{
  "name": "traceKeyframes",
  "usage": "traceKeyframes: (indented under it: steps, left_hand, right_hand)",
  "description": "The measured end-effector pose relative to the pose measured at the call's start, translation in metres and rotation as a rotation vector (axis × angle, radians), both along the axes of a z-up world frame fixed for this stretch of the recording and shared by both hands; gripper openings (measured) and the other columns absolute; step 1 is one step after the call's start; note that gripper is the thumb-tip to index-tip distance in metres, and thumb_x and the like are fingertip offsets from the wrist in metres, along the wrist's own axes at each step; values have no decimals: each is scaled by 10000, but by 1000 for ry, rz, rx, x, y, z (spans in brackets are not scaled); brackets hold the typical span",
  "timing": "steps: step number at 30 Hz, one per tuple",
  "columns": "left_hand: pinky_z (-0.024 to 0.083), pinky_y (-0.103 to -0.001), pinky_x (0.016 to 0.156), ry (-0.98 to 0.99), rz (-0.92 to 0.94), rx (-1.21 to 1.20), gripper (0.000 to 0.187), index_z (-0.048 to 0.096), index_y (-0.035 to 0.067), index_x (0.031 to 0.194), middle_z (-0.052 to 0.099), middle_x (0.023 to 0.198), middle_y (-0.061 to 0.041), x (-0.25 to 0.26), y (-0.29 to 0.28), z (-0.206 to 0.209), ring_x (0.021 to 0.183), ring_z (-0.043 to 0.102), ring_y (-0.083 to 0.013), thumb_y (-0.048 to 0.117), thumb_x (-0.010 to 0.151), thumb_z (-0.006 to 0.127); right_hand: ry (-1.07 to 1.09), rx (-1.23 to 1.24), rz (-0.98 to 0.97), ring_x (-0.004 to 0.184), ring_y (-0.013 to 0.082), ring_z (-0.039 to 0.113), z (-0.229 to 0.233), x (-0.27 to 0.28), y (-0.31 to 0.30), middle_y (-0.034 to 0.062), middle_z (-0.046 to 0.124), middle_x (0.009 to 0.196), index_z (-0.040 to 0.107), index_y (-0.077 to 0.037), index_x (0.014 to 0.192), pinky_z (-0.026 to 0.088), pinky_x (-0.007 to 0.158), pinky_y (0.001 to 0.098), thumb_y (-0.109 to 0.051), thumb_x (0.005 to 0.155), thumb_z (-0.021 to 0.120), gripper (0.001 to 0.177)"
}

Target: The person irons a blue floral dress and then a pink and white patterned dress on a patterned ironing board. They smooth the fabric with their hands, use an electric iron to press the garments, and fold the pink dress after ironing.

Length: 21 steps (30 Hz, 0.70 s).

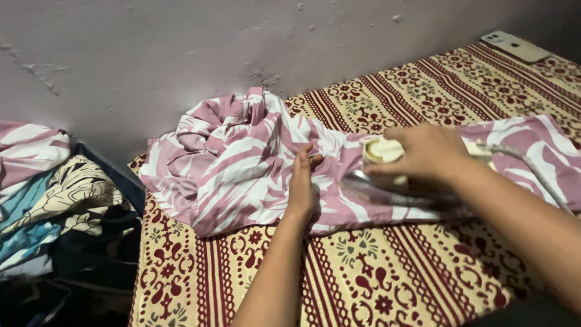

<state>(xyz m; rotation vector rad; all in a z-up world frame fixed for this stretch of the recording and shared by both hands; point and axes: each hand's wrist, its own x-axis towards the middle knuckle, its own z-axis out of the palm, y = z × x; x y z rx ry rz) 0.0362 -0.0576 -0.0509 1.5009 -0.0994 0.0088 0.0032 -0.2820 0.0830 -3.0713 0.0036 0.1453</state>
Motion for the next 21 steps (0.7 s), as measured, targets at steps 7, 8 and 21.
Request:
traceKeyframes:
  steps: [7, 8, 21]
  left_hand:
    - [453, -377, 1044, -202, 20, -61, 741, 471, 83, 1482, 689, 1260, -212, 12, -2, -17, 1207, 657, -275, 631, 1035, 250]
    - [442, -396, 1065, -191, 12, -109, 733, 459, 81, 1485, 673, 1274, -214, 13, -3, -18, 1218, 642, -281, 624, 1032, 265]
    - [437, -431, 1071, -151, 7, -273, 712, 457, 69, 1485, 663, 1254, -209, 23, 5, -22, 1165, 622, -296, 593, 1038, 277]
  right_hand:
    - [-271, -170, 145, 718, 213, 746, -17, -72, 19, 19, 776, 793, 763, -282, 1024, 578, 622, 369, -934, 501, 655, 843]
    - [-402, -101, 199, 675, 216, 741, -19, -67, 20, 29, 775, 804, 765, -251, 1003, 573, 573, 373, -931, 498, 666, 853]
    - [-296, -87, -63, 809, 275, 733, -5, 24, 26, 65, 771, 870, 765, -268, 987, 552, 678, 405, -940, 596, 657, 785]
